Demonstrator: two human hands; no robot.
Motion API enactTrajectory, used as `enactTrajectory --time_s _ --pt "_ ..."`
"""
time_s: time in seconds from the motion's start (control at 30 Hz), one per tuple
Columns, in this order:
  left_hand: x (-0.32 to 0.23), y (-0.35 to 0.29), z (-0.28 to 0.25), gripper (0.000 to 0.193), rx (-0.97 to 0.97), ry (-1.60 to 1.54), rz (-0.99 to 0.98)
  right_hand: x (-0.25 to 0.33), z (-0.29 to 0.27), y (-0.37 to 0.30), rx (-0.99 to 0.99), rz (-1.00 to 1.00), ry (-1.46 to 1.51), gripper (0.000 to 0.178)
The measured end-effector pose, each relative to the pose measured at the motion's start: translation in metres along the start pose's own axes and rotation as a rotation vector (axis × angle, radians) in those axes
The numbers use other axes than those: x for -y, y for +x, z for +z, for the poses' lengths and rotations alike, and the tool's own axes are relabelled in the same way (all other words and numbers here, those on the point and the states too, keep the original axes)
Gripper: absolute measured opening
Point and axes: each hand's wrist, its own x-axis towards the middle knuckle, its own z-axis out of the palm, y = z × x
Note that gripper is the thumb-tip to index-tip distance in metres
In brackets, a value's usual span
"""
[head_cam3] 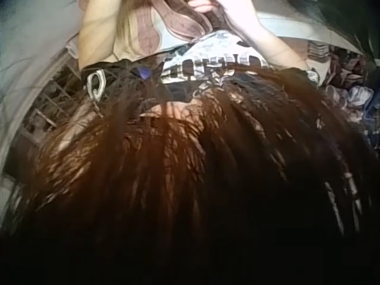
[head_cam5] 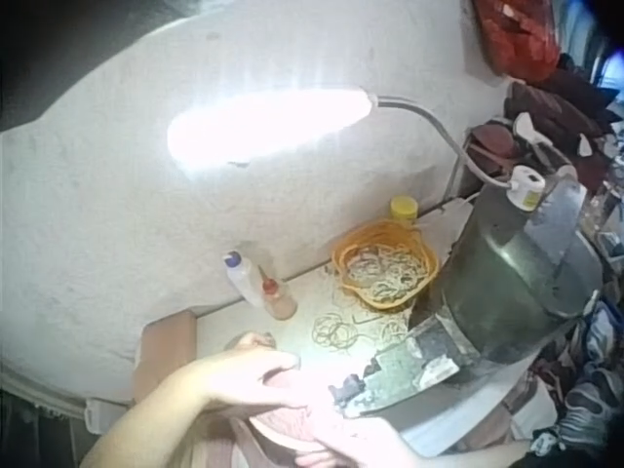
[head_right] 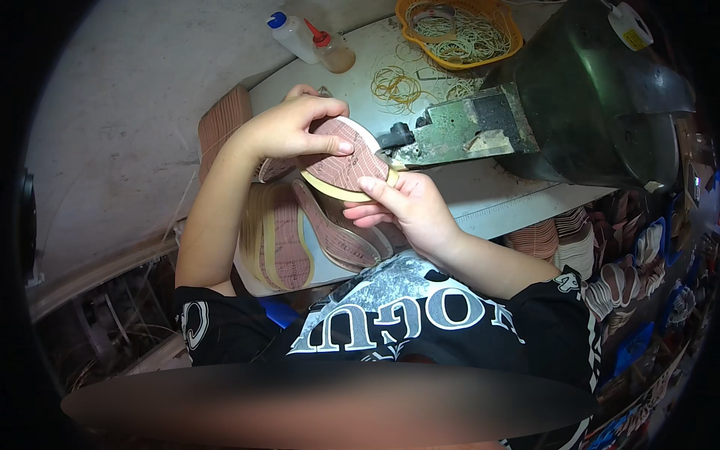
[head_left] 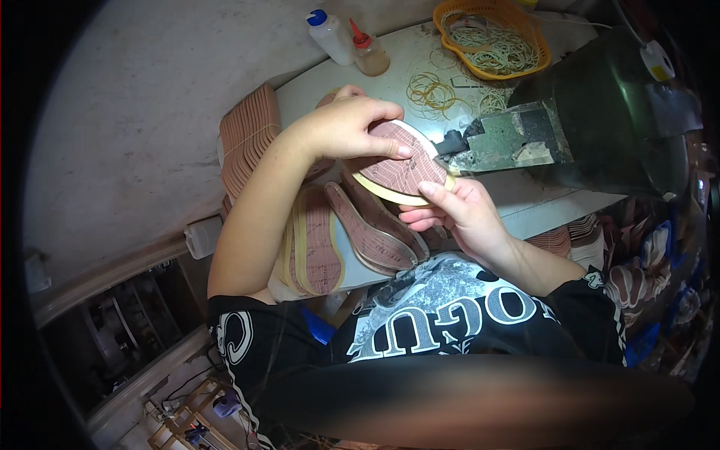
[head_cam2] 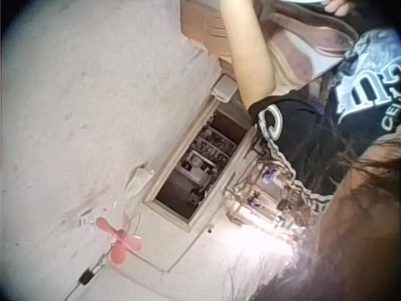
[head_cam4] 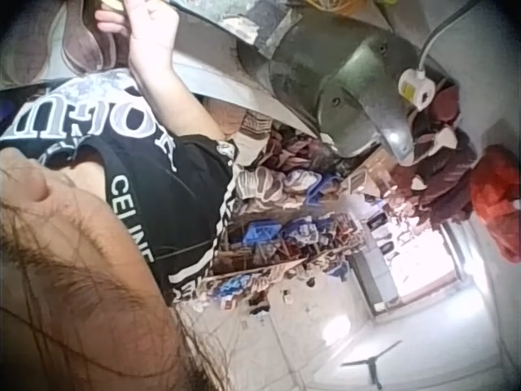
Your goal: Manually applying a thin yellow border or lining to the pink fabric uppers of shoes and stacking them.
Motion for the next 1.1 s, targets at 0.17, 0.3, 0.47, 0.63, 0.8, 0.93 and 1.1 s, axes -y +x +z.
enactTrajectory --time_s 0.17,0.3,0.47,0.63,0.8,0.93,1.1 --pt "-0.003 -0.011 0.008 0.048 -0.070 -0.032 -0.084 -0.003 -0.005 0.004 -0.016 -0.008 0.033 0.036" --pt "-0.009 -0.026 0.029 0.048 -0.167 -0.196 -0.118 0.000 -0.007 0.003 0.011 -0.017 0.019 0.038" --pt "-0.033 -0.046 0.045 0.059 -0.273 -0.407 -0.404 -0.002 -0.011 0.004 -0.034 -0.054 -0.089 0.034" --pt "-0.034 -0.049 0.070 0.048 -0.277 -0.639 -0.555 0.004 -0.021 0.006 -0.013 -0.036 -0.225 0.025" --pt "-0.062 -0.053 0.078 0.058 -0.281 -0.832 -0.606 0.007 -0.027 -0.002 0.122 -0.052 -0.322 0.028" --pt "-0.082 -0.058 0.085 0.065 -0.268 -0.943 -0.602 0.002 -0.020 -0.029 0.111 -0.009 -0.492 0.035" --pt "-0.086 -0.060 0.091 0.058 -0.155 -1.020 -0.436 0.007 -0.046 -0.014 0.065 -0.164 -0.557 0.031"
